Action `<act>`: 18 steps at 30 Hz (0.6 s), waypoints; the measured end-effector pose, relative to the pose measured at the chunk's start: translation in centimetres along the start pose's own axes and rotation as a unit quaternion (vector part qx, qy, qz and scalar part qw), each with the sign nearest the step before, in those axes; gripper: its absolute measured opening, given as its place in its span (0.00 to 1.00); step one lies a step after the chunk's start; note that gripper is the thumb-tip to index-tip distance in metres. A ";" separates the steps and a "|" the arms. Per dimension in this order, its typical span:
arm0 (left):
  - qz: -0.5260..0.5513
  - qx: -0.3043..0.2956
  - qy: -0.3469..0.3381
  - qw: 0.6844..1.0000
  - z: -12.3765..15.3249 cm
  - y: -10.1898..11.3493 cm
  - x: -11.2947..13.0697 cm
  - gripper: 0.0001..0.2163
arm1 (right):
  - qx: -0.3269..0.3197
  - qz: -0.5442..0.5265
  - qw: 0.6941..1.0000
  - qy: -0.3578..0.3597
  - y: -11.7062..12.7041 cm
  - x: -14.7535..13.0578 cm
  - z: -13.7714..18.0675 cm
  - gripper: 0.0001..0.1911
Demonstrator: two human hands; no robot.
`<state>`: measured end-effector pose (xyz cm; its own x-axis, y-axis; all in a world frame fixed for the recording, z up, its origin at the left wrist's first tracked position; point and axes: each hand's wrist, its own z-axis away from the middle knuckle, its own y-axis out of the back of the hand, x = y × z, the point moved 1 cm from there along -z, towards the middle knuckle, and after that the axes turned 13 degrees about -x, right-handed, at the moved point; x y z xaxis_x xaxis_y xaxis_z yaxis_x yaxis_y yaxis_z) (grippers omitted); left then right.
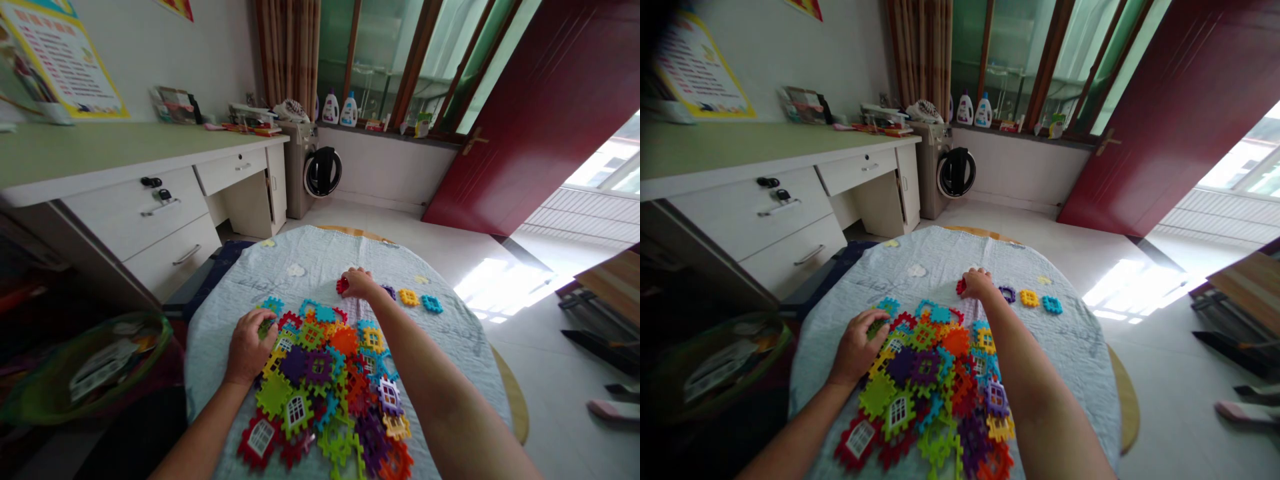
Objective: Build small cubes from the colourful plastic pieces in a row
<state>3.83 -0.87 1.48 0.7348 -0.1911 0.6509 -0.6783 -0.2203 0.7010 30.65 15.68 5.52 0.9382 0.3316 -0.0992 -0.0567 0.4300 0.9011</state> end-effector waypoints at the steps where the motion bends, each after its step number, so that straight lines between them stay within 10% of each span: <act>1: 0.000 0.001 0.000 1.000 0.0 0.0 0.0 0.08 | 0.000 -0.005 1.000 0.000 0.2 0.2 0.0 0.26; 18: -0.009 0.002 0.002 1.000 0.1 0.0 -0.1 0.09 | -0.002 -0.002 1.000 -0.008 0.0 0.2 0.1 0.27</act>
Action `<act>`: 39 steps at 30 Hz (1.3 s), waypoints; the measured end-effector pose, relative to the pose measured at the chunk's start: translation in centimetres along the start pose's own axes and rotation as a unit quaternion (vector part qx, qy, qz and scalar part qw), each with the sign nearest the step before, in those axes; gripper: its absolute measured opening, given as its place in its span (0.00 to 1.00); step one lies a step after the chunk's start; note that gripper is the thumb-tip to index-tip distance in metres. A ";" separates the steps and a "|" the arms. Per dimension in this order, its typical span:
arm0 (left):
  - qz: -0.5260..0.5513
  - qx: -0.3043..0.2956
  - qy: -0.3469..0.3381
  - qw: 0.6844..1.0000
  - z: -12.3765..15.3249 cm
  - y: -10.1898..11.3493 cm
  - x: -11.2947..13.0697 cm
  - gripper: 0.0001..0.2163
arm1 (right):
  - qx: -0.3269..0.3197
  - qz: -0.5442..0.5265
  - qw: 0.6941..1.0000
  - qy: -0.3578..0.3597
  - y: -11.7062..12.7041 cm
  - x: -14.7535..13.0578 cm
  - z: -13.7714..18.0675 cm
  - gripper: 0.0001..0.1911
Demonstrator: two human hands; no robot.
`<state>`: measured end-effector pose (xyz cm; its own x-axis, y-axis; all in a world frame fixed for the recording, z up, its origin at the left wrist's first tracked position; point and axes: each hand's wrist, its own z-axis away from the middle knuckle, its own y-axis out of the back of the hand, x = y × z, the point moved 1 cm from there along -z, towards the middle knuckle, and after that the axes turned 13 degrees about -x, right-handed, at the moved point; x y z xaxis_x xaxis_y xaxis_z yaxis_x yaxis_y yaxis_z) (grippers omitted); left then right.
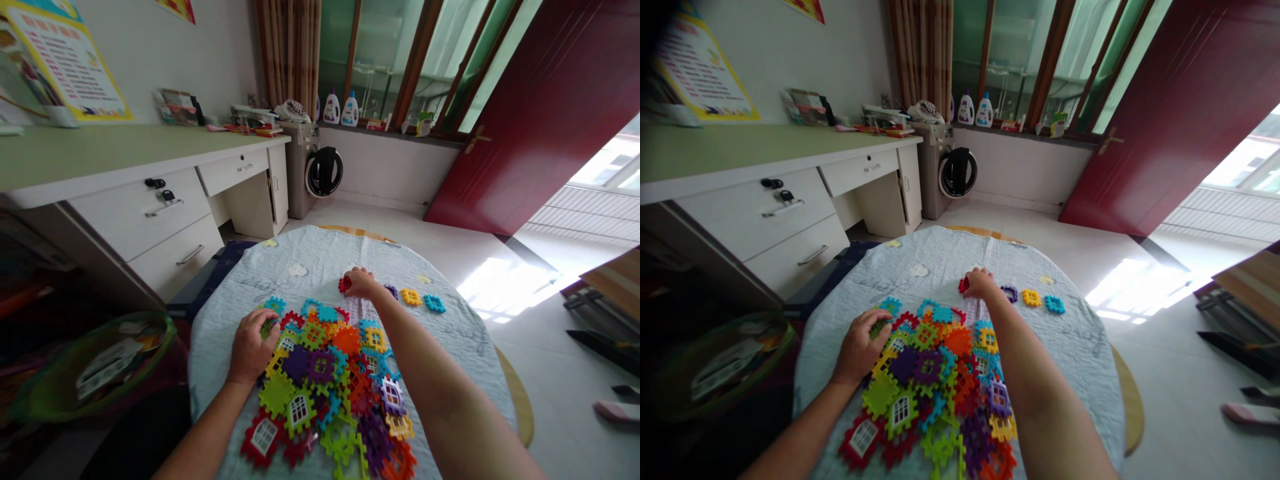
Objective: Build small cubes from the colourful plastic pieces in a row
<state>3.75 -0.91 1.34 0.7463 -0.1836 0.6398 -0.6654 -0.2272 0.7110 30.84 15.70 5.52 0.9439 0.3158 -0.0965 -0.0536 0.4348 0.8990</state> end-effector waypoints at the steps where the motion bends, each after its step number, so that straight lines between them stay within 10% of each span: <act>1: 0.000 -0.001 0.000 1.000 0.0 0.0 0.0 0.09 | 0.000 0.003 1.000 -0.001 0.0 -0.1 0.0 0.26; 24: 0.000 0.004 -0.012 1.000 0.0 -0.1 -0.2 0.09 | 0.011 -0.027 1.000 -0.008 -0.2 0.2 -0.8 0.28; 39: 0.000 0.006 -0.018 1.000 -0.1 -0.1 -0.2 0.09 | 0.265 -0.263 0.927 0.033 -1.5 5.5 7.5 0.20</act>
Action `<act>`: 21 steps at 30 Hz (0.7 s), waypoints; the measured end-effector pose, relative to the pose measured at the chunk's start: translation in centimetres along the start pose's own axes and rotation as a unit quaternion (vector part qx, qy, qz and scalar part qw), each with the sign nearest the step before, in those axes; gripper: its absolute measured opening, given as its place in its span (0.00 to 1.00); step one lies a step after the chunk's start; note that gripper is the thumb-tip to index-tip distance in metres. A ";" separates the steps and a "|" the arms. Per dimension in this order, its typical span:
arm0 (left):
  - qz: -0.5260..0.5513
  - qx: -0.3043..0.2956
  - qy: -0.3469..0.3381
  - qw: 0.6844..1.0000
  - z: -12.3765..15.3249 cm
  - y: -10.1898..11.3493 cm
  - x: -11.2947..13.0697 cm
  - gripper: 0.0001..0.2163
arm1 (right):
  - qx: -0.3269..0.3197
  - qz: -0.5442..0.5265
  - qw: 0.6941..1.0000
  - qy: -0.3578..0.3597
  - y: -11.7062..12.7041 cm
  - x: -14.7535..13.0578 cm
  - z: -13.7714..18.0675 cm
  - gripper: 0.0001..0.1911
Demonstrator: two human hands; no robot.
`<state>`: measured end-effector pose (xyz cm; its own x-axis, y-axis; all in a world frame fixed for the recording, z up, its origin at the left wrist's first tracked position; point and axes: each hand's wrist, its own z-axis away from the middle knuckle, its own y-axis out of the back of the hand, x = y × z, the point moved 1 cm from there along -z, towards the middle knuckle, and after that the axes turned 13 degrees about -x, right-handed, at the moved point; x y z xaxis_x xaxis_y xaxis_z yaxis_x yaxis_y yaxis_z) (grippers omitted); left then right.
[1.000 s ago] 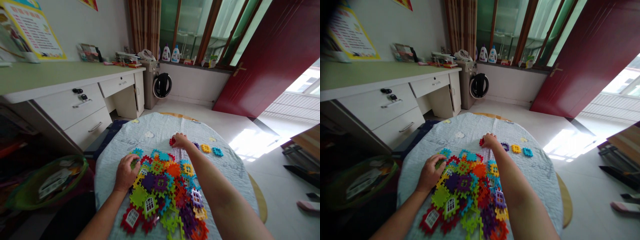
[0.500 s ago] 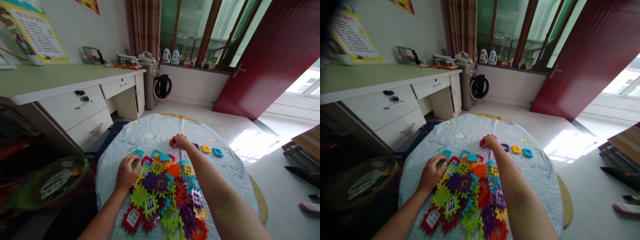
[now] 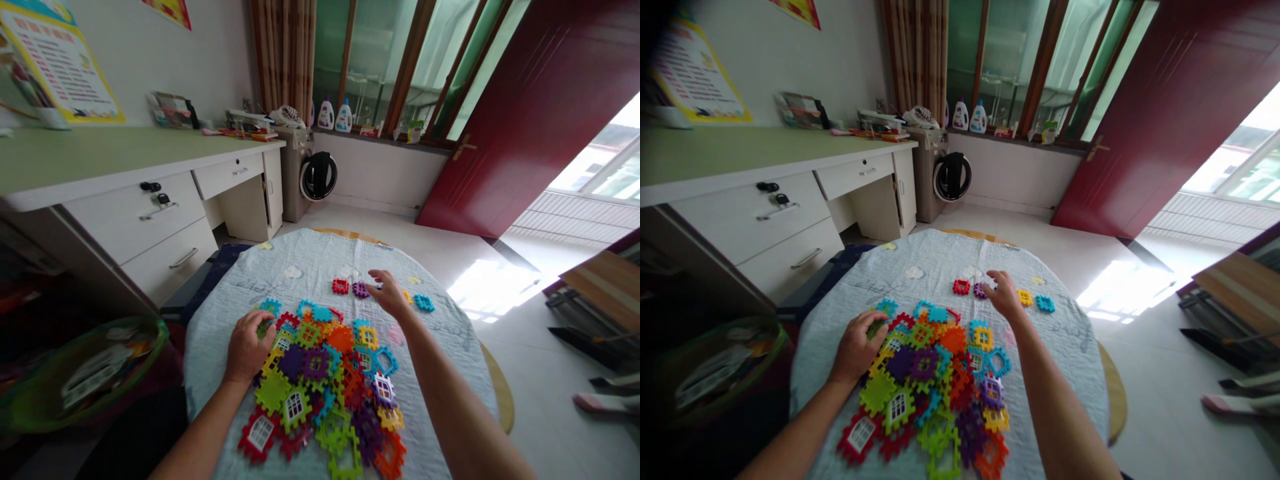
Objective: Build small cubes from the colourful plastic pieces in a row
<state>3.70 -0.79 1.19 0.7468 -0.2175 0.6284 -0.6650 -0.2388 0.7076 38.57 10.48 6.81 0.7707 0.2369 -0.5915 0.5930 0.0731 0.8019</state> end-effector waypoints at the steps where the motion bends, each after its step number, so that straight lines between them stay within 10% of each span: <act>1: 0.000 0.000 -0.001 1.000 0.0 0.0 0.0 0.09 | 0.007 -0.015 1.000 0.013 0.0 0.3 1.5 0.19; 11: -0.014 0.012 -0.013 1.000 -0.1 -0.1 -0.4 0.10 | -0.123 -0.016 0.992 -0.029 0.2 0.2 13.0 0.16; 21: -0.013 0.011 -0.007 1.000 -0.2 -0.1 -0.4 0.09 | -0.071 0.028 0.996 -0.042 -3.0 -0.4 13.9 0.21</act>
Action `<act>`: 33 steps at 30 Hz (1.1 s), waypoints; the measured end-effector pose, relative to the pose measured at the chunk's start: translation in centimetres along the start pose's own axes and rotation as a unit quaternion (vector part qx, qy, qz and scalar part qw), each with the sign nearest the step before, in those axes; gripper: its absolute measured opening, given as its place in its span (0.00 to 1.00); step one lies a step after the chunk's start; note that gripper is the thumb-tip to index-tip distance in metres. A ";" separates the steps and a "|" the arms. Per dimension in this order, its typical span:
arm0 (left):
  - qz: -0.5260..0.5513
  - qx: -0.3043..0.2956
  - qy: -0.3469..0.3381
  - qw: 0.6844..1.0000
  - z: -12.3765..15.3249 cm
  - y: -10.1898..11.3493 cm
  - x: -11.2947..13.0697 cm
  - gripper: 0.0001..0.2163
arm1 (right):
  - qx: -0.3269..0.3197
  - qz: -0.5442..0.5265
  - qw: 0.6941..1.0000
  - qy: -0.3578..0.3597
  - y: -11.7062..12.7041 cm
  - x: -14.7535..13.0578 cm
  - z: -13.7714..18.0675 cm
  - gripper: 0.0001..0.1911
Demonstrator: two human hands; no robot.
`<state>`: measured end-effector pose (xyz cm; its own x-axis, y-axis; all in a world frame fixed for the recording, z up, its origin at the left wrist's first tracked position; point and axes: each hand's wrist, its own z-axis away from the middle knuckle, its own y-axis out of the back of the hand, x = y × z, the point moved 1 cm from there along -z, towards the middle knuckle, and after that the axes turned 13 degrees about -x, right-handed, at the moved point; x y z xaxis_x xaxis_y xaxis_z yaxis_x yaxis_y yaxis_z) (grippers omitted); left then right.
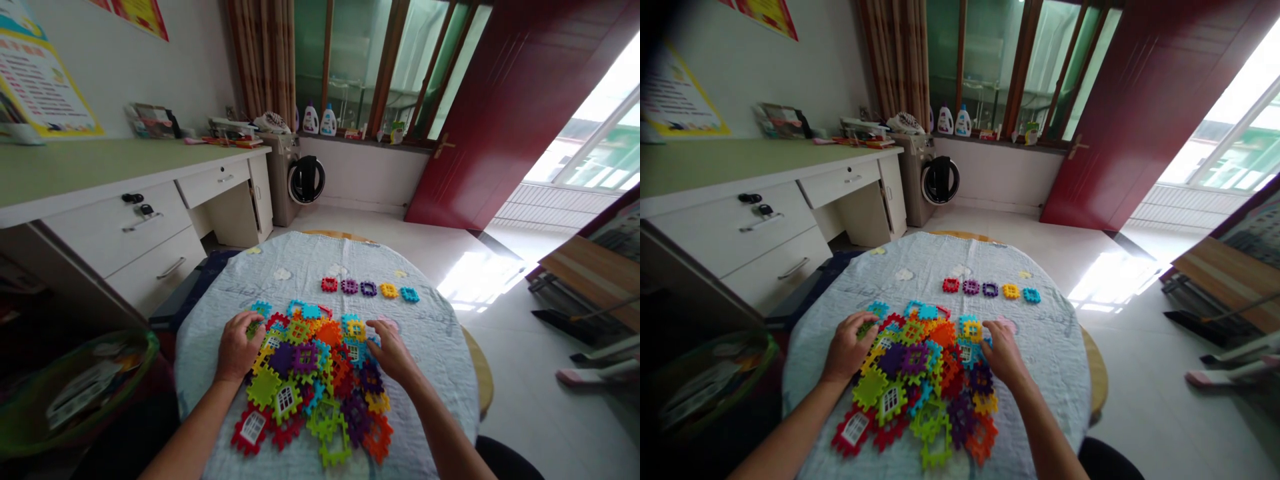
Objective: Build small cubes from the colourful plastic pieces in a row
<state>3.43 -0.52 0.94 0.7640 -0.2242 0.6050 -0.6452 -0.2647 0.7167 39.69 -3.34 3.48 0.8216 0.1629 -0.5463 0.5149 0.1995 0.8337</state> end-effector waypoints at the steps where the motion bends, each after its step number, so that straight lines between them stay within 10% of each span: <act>1: 0.000 0.000 0.000 1.000 0.0 0.0 0.0 0.10 | 0.007 0.007 1.000 0.003 -0.4 0.0 -0.2 0.23; 8: 0.003 -0.007 -0.002 1.000 0.0 0.1 0.1 0.10 | -0.010 0.031 0.999 0.035 -1.6 -0.4 -0.9 0.36; 22: 0.006 -0.010 0.008 1.000 0.0 0.1 -0.2 0.11 | 0.087 0.036 0.995 -0.014 0.8 1.8 -1.1 0.17; 33: 0.029 -0.008 0.011 0.999 0.0 0.3 -0.7 0.13 | -0.018 0.069 0.997 0.033 0.3 0.3 -1.0 0.16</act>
<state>2.76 -0.45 0.74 0.7248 -0.2173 0.6538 -0.6889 -0.2375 0.6848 39.81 -2.31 3.47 0.8660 0.2538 -0.4309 0.3869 0.2057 0.8989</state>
